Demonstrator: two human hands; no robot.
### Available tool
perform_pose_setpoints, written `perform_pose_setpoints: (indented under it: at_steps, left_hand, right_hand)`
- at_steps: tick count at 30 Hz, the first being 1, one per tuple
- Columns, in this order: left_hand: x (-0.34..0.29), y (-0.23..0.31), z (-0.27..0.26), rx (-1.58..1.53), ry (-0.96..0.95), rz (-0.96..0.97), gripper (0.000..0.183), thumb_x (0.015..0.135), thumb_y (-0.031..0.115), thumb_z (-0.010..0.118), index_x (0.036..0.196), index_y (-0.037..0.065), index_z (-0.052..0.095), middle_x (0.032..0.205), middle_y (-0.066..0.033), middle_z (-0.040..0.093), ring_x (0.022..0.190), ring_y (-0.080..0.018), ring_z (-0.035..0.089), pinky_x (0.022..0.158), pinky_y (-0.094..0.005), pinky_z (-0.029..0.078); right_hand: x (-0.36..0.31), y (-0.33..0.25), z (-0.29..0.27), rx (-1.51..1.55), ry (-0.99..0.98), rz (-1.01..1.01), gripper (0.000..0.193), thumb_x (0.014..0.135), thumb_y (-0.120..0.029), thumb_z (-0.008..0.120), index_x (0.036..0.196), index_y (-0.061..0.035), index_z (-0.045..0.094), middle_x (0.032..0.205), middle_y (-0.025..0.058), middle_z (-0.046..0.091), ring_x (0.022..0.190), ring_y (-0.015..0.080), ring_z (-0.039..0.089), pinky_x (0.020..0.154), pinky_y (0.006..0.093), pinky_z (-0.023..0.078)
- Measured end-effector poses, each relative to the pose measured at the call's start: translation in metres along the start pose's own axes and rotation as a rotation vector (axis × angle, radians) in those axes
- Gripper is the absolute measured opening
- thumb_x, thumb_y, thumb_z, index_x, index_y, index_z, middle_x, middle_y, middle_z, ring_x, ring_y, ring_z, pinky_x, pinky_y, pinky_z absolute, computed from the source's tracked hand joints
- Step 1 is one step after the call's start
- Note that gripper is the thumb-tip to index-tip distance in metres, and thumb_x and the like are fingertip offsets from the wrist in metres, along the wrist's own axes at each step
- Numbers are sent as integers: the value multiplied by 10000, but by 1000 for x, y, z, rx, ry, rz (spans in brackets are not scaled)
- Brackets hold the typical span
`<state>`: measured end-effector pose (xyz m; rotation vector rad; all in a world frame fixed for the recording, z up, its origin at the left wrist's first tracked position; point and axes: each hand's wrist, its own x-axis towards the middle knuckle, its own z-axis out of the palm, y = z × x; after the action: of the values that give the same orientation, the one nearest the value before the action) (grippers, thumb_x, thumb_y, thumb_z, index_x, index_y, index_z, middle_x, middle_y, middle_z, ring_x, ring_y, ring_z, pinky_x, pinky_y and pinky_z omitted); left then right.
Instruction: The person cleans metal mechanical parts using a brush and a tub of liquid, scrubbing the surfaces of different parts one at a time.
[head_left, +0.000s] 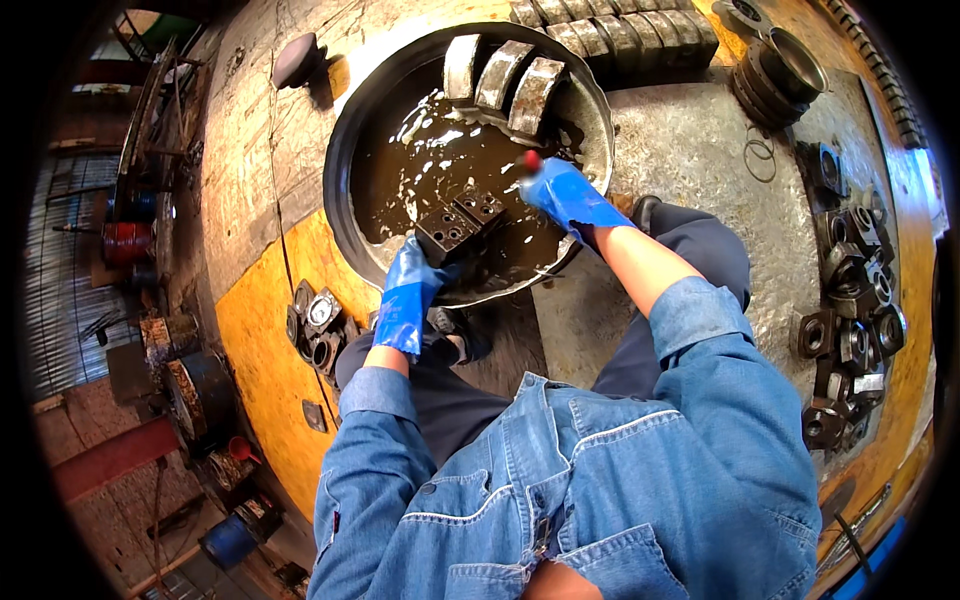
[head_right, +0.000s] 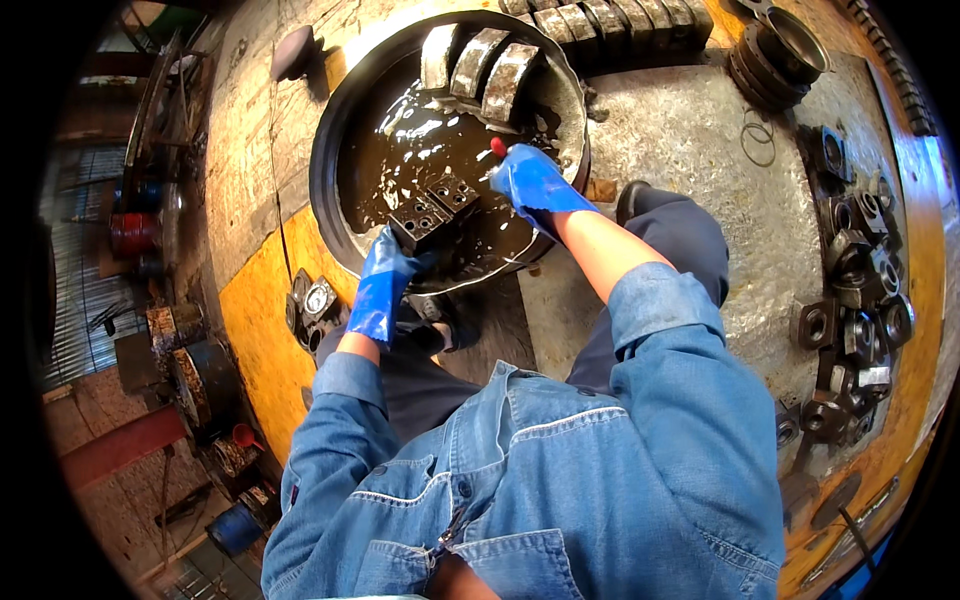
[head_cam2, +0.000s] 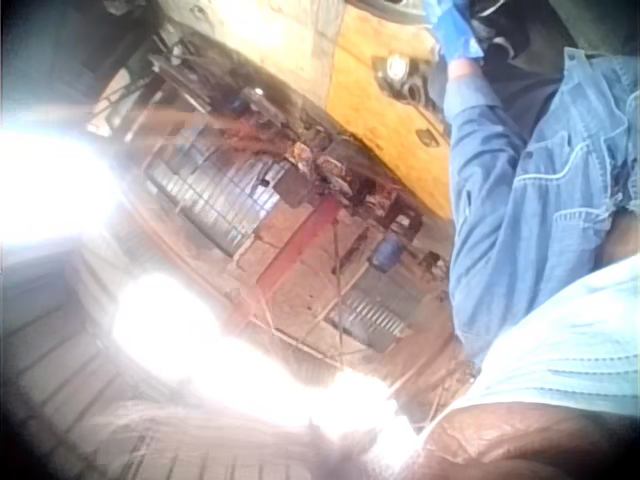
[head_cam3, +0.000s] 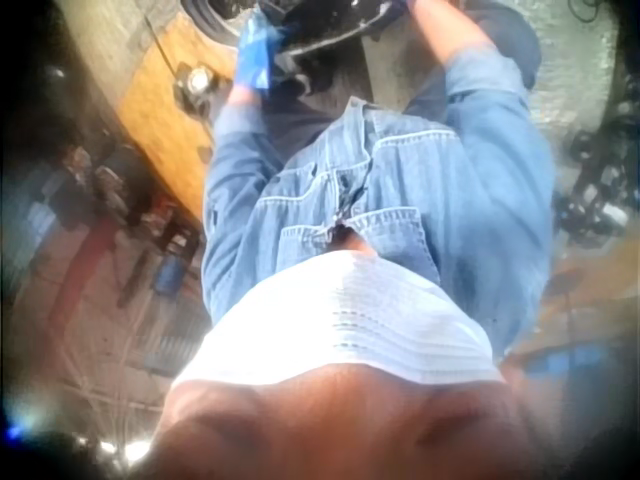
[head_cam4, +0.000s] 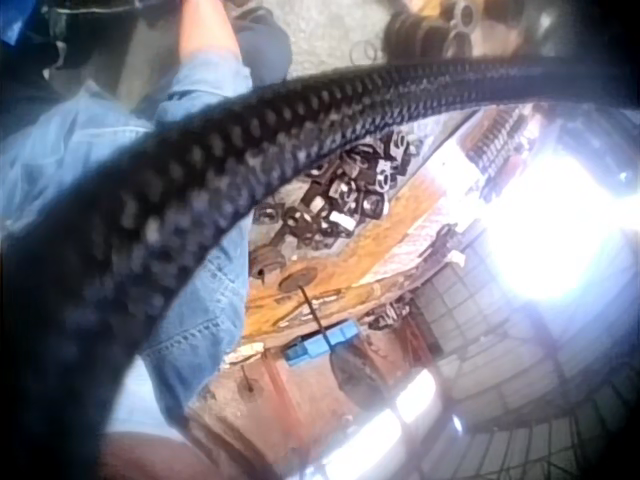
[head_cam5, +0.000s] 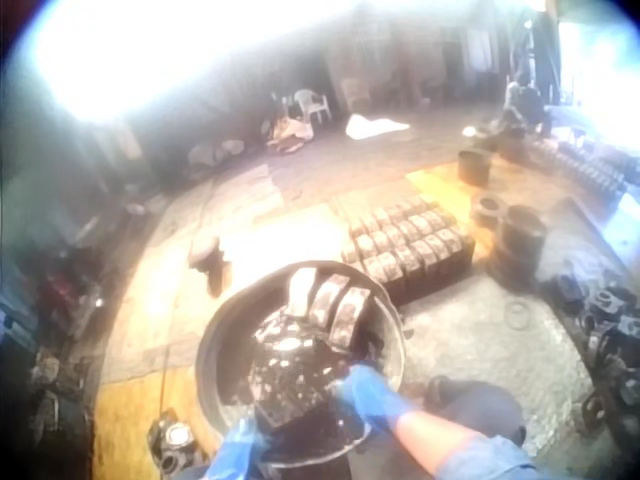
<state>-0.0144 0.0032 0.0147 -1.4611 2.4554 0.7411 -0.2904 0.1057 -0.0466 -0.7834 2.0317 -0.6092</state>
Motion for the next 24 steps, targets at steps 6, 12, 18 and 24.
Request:
perform_pose_setpoints:
  at_steps: [6,12,18,24]
  left_hand:
    - [-15,-4,-10,-129,-64,-43,832,705,331,956,1357,-21,578,1275,-212,713,1210,-345,675,1046,-401,517]
    - [1,-3,-4,-186,-131,-8,864,704,307,960,1397,-13,556,1258,-196,724,1199,-315,682,1059,-385,509]
    - [6,-27,8,-128,-90,-12,813,704,306,957,1349,-14,578,1233,-193,733,1169,-303,695,1024,-381,530]
    - [-4,-21,5,-137,-34,-7,752,701,314,955,1290,-16,625,1185,-206,743,1132,-347,705,993,-404,544]
  right_hand:
    - [-100,-71,-39,533,-72,-211,448,886,-396,702,1062,17,707,937,163,720,888,216,652,889,366,499]
    - [2,-13,4,278,152,-40,287,840,-242,709,1043,-39,716,965,172,739,870,186,680,812,302,543]
    - [-31,-50,-5,146,-204,-201,387,862,-386,701,1032,-40,731,953,165,743,941,198,692,870,336,524]
    - [-10,-28,8,83,136,1,339,912,-336,636,1124,-103,761,1065,162,773,987,318,750,882,401,587]
